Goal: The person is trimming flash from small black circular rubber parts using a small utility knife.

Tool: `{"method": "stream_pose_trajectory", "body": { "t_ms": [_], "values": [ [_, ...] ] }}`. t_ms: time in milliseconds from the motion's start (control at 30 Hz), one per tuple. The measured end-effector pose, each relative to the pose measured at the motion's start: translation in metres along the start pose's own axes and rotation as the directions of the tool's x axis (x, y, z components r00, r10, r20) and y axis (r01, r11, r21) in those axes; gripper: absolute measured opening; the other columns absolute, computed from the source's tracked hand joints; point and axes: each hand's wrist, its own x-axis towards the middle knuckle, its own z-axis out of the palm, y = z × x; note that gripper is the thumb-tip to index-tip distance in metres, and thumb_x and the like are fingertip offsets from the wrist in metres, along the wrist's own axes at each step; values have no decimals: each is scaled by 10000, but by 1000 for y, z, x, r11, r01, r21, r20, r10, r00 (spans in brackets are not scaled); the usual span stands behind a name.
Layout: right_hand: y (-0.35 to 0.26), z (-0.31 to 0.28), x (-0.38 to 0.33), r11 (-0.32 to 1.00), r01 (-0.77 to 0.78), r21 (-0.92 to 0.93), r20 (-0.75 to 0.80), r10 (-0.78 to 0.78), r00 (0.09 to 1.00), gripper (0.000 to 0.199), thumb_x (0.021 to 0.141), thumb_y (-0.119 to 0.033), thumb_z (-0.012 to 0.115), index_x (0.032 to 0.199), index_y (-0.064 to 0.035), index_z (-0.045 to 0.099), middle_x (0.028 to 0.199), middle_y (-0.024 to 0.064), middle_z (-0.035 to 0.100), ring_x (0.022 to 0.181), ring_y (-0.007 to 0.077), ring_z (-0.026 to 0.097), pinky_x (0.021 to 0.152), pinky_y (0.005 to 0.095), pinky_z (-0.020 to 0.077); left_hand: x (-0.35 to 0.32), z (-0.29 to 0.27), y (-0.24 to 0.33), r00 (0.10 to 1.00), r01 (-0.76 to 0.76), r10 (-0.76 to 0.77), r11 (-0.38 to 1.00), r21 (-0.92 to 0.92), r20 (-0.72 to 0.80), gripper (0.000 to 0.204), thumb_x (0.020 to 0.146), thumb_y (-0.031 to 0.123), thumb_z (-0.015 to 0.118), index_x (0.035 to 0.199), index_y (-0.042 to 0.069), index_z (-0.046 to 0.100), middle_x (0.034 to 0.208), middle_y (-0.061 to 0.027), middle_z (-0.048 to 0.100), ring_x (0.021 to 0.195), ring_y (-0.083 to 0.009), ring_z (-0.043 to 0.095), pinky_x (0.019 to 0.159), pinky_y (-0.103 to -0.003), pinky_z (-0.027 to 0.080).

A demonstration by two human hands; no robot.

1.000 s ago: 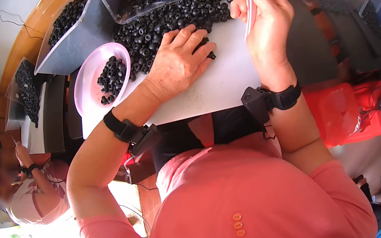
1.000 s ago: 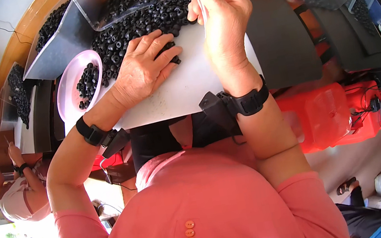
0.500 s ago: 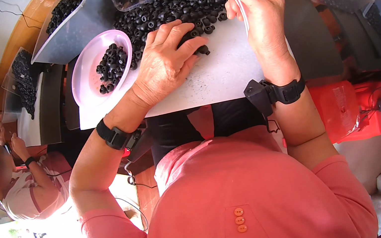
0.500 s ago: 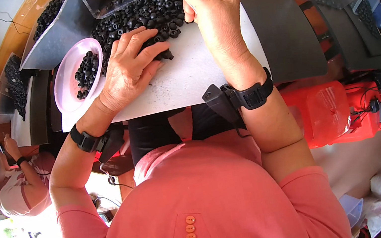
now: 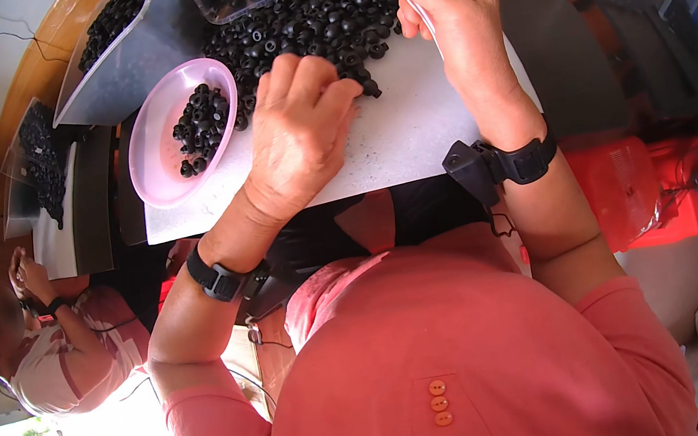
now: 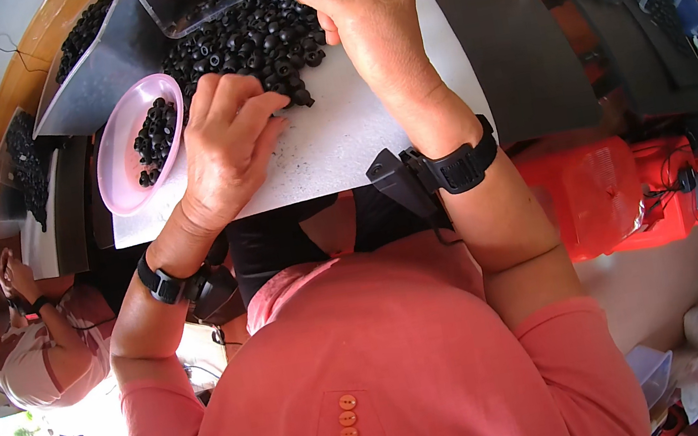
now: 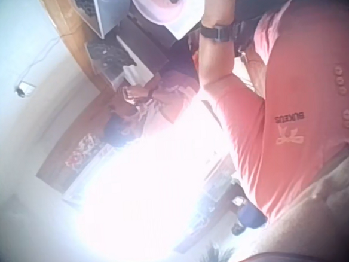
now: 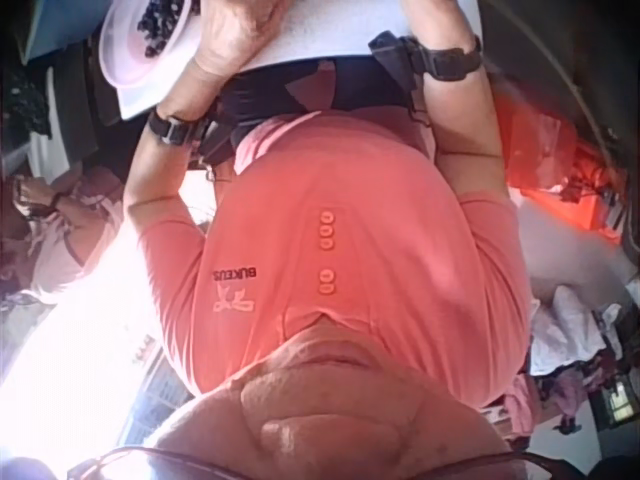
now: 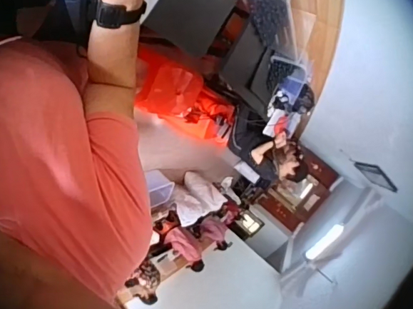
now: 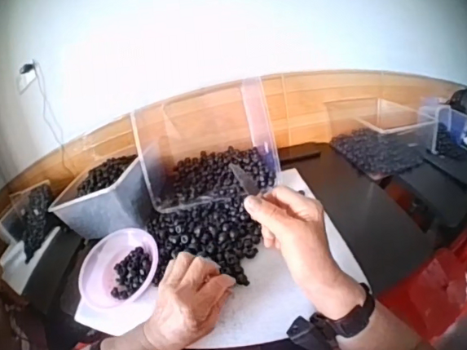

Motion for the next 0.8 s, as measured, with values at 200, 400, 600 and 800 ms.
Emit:
{"method": "stream_pose_trajectory", "body": {
  "t_ms": [200,400,600,800],
  "values": [
    [4,1,0,1000,-2,-28,-10,2,1000,286,899,-285,746,783,-34,671,577,-25,524,513,58,485,483,217,311,21,17,-6,985,-132,118,986,106,128,262,635,53,757,888,106,717,934,-36,566,943,-249,529,759,-381,426],
    [1,1,0,1000,-31,-2,-11,31,999,280,900,-278,746,790,-32,671,570,-25,519,511,56,478,484,217,304,28,20,-8,970,-183,157,973,139,183,230,669,42,710,894,89,709,919,-41,557,947,-247,524,762,-376,423],
    [1,-1,-2,1000,-19,19,2,19,1000,273,901,-272,749,793,-35,669,583,-21,529,517,56,489,485,214,298,9,-6,0,991,-108,105,994,28,87,307,659,4,716,960,64,703,943,-68,584,897,-281,546,761,-386,467],
    [-6,7,-4,998,-61,18,16,61,998,290,900,-285,751,797,-26,672,585,-16,520,525,71,497,496,219,314,-46,-24,-2,994,55,-54,998,-12,93,302,630,-6,665,927,47,691,895,-71,593,862,-279,559,742,-390,482]
  ]
}}
